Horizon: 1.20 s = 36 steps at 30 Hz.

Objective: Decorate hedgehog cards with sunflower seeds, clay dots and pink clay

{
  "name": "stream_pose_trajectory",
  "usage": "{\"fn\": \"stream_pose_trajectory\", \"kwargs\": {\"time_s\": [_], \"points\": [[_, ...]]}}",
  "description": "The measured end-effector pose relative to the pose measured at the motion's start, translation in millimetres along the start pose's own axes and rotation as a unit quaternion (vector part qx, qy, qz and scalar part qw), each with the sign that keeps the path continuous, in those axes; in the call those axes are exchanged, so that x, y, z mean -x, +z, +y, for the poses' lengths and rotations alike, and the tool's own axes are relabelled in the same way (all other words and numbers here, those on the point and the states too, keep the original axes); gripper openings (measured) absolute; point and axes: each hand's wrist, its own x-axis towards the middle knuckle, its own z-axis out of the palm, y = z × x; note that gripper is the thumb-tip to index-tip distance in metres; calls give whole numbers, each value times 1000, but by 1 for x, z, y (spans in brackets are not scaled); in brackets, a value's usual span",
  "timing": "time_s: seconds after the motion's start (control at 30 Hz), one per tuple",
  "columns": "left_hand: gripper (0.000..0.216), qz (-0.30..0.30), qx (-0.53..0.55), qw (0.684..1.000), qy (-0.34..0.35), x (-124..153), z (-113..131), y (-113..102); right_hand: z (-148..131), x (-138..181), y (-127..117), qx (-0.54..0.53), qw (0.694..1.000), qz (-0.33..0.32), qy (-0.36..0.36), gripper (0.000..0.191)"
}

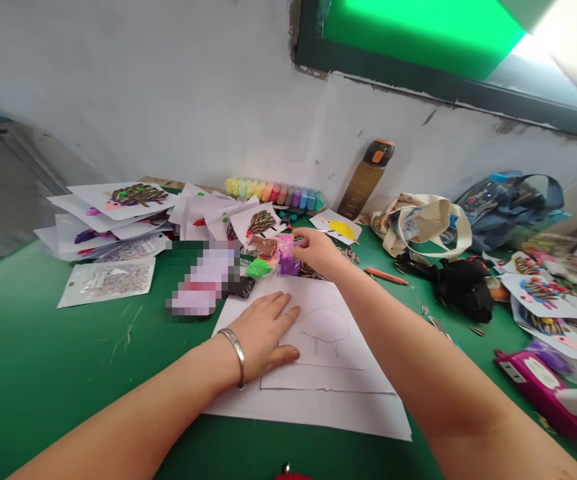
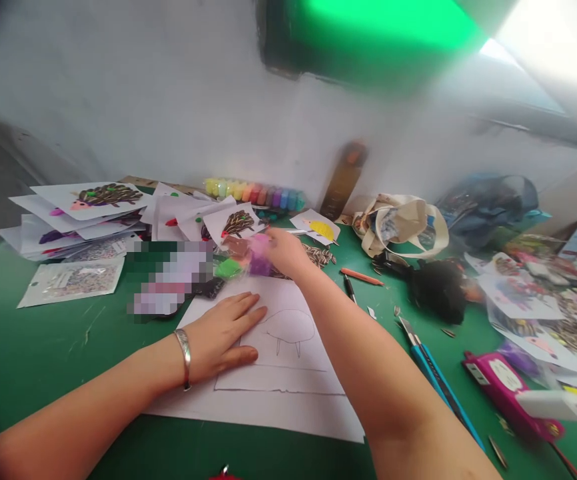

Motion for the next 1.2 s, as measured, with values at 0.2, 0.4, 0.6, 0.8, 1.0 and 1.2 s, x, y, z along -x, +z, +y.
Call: {"fn": "stream_pose_trajectory", "kwargs": {"time_s": [0.2,0.4,0.6,0.8,1.0,1.2], "points": [[63,2,6,1000,6,0,-3,1,2,18,-19,-71,996,53,10,18],[51,43,4,999,19,-1,-1,-9,-8,60,-42,-296,950,75,59,19],[36,149,-2,988,34,-2,15,-28,-10,94,-42,-325,939,89,72,16],[31,303,-28,953,8,-1,7,-37,-8,97,-32,-224,968,110,27,13],[39,220,-100,965,-98,-7,-31,-39,0,51,-8,-158,982,99,36,24],[38,159,-105,970,-150,-15,-47,-25,5,40,9,-55,995,83,9,40]]}}
